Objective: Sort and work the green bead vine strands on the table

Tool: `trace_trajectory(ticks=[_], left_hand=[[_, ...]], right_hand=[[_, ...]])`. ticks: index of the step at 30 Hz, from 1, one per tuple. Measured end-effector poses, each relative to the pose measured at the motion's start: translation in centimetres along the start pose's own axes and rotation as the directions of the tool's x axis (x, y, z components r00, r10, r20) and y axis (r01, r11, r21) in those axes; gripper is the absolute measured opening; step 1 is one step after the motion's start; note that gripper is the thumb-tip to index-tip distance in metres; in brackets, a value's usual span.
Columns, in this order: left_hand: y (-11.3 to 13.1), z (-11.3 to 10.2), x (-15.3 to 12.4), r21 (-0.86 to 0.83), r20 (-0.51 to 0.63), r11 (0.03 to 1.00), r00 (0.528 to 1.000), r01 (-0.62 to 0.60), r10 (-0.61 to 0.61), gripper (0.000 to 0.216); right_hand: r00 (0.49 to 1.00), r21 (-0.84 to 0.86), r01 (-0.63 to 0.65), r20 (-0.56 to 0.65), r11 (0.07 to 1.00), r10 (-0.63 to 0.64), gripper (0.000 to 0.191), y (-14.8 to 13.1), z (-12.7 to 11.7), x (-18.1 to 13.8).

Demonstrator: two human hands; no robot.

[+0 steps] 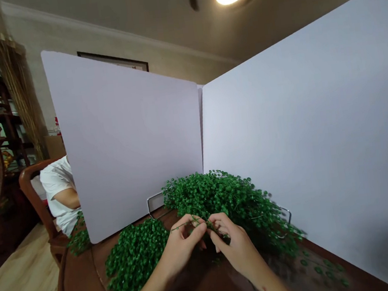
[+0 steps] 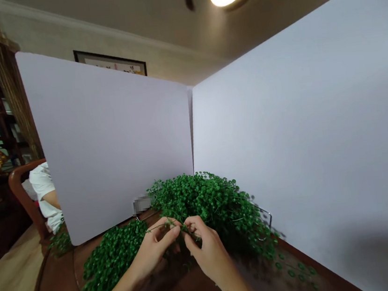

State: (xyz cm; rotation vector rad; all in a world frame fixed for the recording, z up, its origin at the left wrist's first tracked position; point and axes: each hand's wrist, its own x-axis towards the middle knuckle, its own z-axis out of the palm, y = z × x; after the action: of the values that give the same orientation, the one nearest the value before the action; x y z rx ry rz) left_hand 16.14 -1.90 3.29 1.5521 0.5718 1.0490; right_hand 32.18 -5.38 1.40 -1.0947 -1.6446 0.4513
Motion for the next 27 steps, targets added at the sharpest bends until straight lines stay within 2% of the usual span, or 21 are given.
trace_trajectory(ticks=[2, 5, 7, 10, 14, 17, 21, 24, 27], left_hand=[[0.0, 0.1, -0.2, 0.038, -0.017, 0.999, 0.999, -0.032, 0.033, 0.033], [0.3, 0.0, -0.3, 0.102, -0.114, 0.99, 0.988, -0.094, 0.105, 0.032], [0.7, -0.2, -0.3, 0.097, -0.179, 0.992, 0.979, -0.077, 0.093, 0.034], [1.4, -0.7, -0.2, -0.01, -0.22, 1.0, 0.975, -0.025, 0.022, 0.039], [1.7, -1.2, -0.1, -0.08, -0.177, 0.997, 0.984, -0.015, 0.001, 0.04], [1.5, -1.2, -0.2, -0.202, -0.148, 0.979, 0.987, 0.034, -0.065, 0.038], [1.5, -1.5, -0.3, -0.366, -0.017, 0.921, 0.988, 0.136, -0.153, 0.034], [1.6, -1.8, -0.3, -0.391, 0.067, 0.906, 0.986, 0.164, -0.15, 0.029], [1.3, -1.6, -0.2, -0.416, 0.055, 0.9, 0.992, 0.127, -0.115, 0.026]], right_hand=[[0.999, 0.001, 0.016, 0.027, 1.0, -0.016, 0.017, 0.0, 0.0, -0.1], [0.999, -0.059, 0.029, 0.034, 0.998, -0.027, 0.018, 0.0, -0.1, -0.2], [0.999, -0.108, 0.036, 0.04, 0.994, -0.032, 0.02, -0.1, -0.4, -0.2], [0.997, -0.132, 0.033, 0.075, 0.991, -0.023, 0.026, -0.3, -1.0, -0.1], [0.99, -0.091, 0.015, 0.144, 0.996, -0.002, 0.03, -1.0, -1.8, -0.2], [0.983, -0.048, 0.016, 0.185, 0.999, -0.006, 0.028, -1.5, -2.1, -0.2], [0.972, -0.028, -0.004, 0.233, 1.0, 0.011, 0.025, -1.4, -2.2, -0.1], [0.97, 0.009, -0.05, 0.239, 0.999, 0.047, 0.023, -1.1, -2.0, -0.2], [0.957, 0.055, -0.132, 0.268, 0.99, 0.113, 0.025, -1.1, -1.5, -0.4]])
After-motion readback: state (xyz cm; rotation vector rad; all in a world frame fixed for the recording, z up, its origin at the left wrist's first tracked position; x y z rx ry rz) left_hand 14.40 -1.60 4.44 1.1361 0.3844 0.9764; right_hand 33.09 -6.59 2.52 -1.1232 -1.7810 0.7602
